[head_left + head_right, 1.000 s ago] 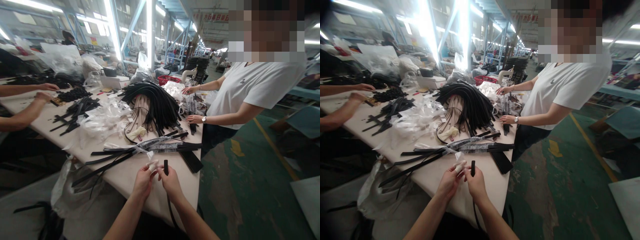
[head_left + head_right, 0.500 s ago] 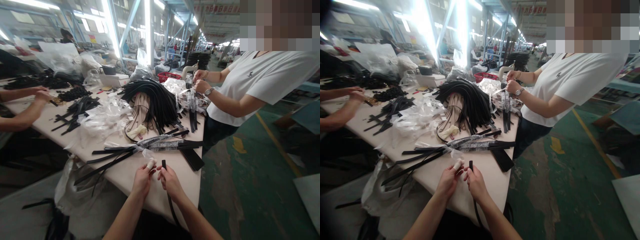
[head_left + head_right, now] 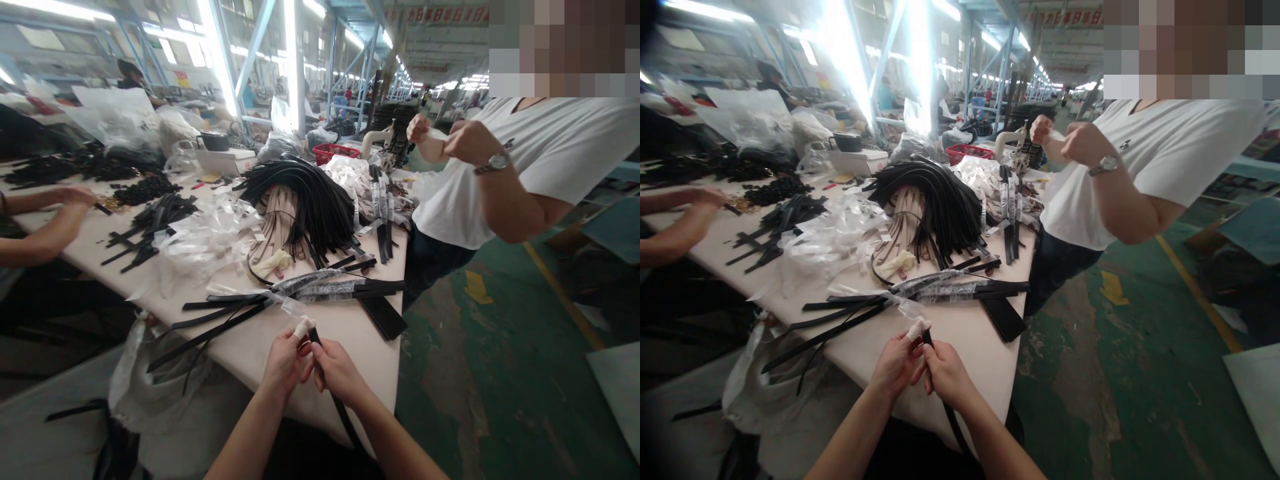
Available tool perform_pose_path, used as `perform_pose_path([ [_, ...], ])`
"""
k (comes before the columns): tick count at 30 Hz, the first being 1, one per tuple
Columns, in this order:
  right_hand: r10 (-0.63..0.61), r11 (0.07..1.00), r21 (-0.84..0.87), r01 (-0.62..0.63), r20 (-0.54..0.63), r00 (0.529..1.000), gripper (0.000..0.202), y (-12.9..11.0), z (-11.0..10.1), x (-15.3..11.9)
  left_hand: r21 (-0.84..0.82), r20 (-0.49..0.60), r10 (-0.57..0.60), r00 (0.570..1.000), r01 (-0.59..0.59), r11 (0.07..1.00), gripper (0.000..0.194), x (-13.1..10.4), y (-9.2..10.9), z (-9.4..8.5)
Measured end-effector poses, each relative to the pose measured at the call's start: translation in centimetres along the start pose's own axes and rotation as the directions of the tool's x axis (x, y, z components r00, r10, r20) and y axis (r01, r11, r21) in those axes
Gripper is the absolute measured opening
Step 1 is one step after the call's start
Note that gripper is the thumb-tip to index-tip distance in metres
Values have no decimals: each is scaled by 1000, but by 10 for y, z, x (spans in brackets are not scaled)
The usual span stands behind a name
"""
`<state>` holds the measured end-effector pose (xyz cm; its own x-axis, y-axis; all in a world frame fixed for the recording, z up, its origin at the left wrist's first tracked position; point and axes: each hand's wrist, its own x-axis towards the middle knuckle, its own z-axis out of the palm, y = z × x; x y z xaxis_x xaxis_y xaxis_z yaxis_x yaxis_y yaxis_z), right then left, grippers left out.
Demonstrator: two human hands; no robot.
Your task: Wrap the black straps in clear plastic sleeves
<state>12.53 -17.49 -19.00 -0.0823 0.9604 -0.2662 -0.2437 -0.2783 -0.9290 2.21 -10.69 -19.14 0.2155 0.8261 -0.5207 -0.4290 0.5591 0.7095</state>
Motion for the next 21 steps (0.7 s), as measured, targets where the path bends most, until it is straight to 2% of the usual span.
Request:
perform_pose_path([
  [5, 15, 997, -72, -15, -7, 1000, 49, -3, -2, 3, 123, 115, -39, 993, 25, 992, 36, -9, -7, -5],
  [8, 47, 995, -92, -46, 11, 999, 46, -13, -3, 1, 195, 169, -90, 982, 57, 979, 37, -13, -1, -8],
  [10, 92, 993, -75, -88, 50, 995, 40, -21, -2, -4, 159, 117, -28, 993, 9, 987, 36, -13, 15, -9],
  [12, 144, 987, -87, -138, 64, 988, 35, -28, 1, -11, 71, 7, 84, 996, -84, 994, 35, -14, 34, -8],
  [15, 157, 971, -180, -155, -1, 988, 34, -37, 9, -16, 35, -85, 161, 983, -159, 987, 37, -21, 51, -4],
  [18, 110, 967, -228, -117, -45, 993, 39, -49, 17, -12, 131, 11, 95, 995, -96, 987, 39, -37, 47, 1],
  [20, 108, 973, -206, -107, -4, 994, 43, -61, 21, -11, 170, 91, 29, 995, -44, 984, 42, -46, 46, 3],
  [21, 118, 975, -195, -109, 32, 993, 43, -66, 23, -11, 168, 93, 28, 995, -43, 985, 42, -49, 49, 3],
])
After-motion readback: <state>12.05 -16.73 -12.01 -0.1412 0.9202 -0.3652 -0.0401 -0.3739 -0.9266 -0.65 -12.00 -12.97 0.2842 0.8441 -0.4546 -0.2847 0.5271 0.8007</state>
